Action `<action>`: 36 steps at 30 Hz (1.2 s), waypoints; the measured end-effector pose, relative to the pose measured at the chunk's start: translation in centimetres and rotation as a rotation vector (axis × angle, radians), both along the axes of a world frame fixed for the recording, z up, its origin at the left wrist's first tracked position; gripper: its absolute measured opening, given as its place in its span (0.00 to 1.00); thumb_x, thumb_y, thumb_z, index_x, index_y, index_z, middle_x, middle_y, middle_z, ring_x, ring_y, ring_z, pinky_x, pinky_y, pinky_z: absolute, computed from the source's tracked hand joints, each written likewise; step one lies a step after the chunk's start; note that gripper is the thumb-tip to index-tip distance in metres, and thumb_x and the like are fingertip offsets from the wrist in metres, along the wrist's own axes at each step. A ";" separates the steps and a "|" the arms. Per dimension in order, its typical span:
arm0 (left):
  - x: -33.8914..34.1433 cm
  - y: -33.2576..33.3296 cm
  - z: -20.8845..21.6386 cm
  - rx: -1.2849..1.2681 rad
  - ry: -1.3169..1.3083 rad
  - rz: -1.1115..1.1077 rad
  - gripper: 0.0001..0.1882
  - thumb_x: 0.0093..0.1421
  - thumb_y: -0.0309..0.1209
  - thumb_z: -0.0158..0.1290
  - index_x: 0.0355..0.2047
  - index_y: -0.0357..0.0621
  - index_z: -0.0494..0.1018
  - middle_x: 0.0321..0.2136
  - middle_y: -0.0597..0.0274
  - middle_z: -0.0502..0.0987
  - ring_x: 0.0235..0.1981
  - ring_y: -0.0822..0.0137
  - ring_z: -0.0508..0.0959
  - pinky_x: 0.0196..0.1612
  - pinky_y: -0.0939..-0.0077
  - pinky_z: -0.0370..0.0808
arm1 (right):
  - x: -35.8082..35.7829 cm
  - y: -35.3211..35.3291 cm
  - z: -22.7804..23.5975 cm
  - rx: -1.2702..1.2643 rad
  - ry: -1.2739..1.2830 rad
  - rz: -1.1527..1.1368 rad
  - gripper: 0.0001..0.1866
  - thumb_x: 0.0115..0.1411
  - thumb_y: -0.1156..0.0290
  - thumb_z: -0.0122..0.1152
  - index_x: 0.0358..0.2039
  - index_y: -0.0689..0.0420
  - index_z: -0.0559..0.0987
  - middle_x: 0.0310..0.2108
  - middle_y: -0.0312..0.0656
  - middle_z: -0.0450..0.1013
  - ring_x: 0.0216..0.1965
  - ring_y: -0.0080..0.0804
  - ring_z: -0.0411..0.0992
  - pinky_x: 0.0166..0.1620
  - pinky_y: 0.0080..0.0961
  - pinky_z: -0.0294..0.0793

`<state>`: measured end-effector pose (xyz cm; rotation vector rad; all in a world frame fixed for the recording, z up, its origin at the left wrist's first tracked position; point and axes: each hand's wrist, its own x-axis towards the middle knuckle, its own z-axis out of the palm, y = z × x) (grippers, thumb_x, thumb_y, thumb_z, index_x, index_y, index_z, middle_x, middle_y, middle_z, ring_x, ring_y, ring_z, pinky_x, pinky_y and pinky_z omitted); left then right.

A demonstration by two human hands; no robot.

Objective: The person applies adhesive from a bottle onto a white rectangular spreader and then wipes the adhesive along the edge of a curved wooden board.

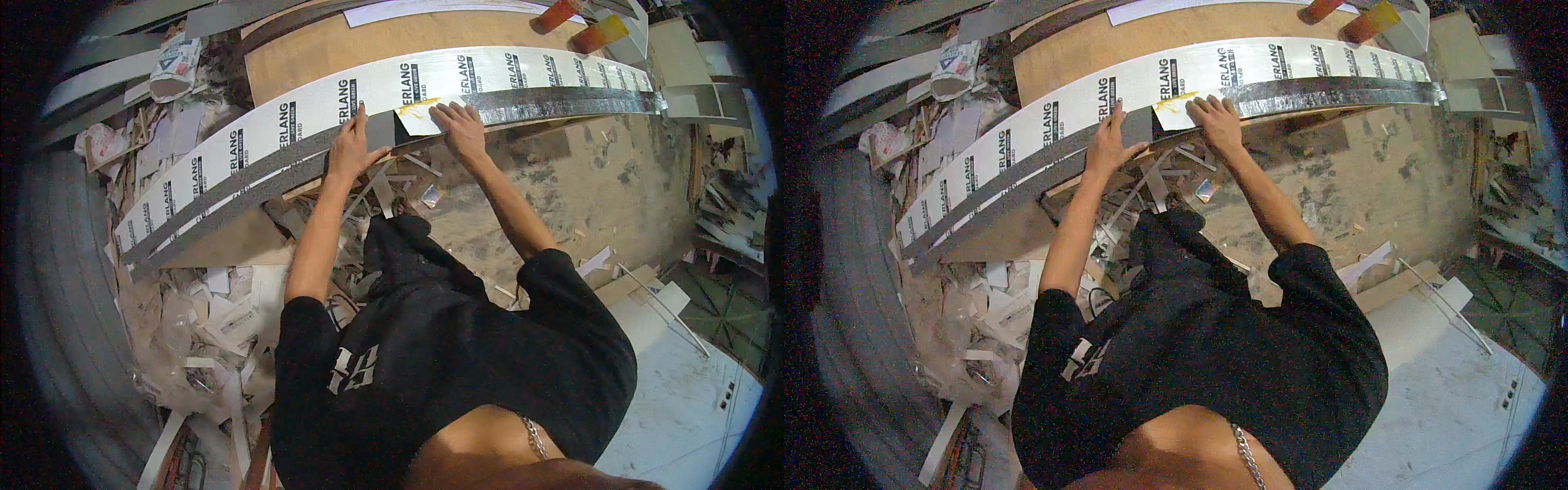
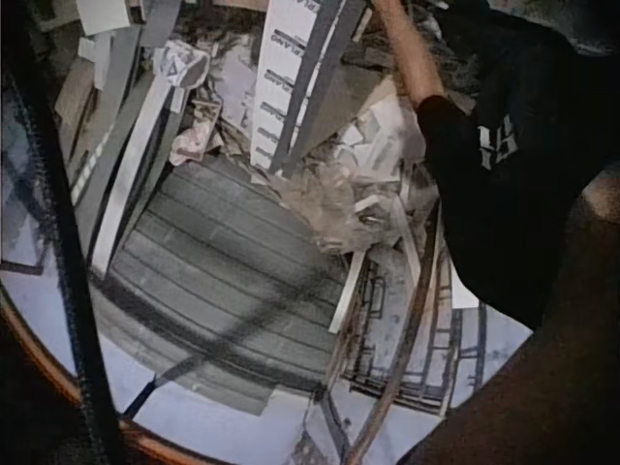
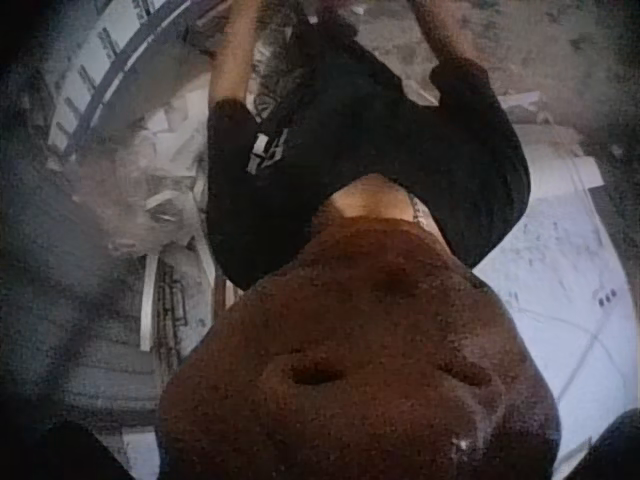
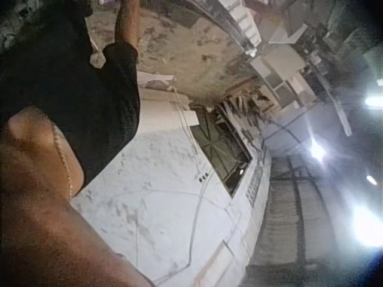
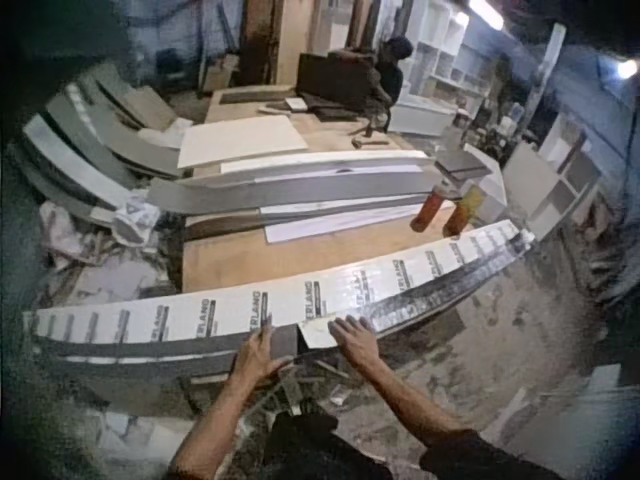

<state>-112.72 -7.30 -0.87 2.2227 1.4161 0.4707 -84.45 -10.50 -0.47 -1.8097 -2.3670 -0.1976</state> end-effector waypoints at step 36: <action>-0.6 -0.4 -2.8 0.094 -0.053 -0.120 0.54 0.58 0.51 0.60 0.70 0.31 0.43 0.63 0.31 0.61 0.65 0.40 0.63 0.70 0.52 0.54 | -3.3 -6.5 5.7 -0.592 -0.083 -0.158 0.20 0.50 0.76 0.57 0.44 0.44 0.83 0.37 0.44 0.79 0.39 0.46 0.78 0.44 0.44 0.77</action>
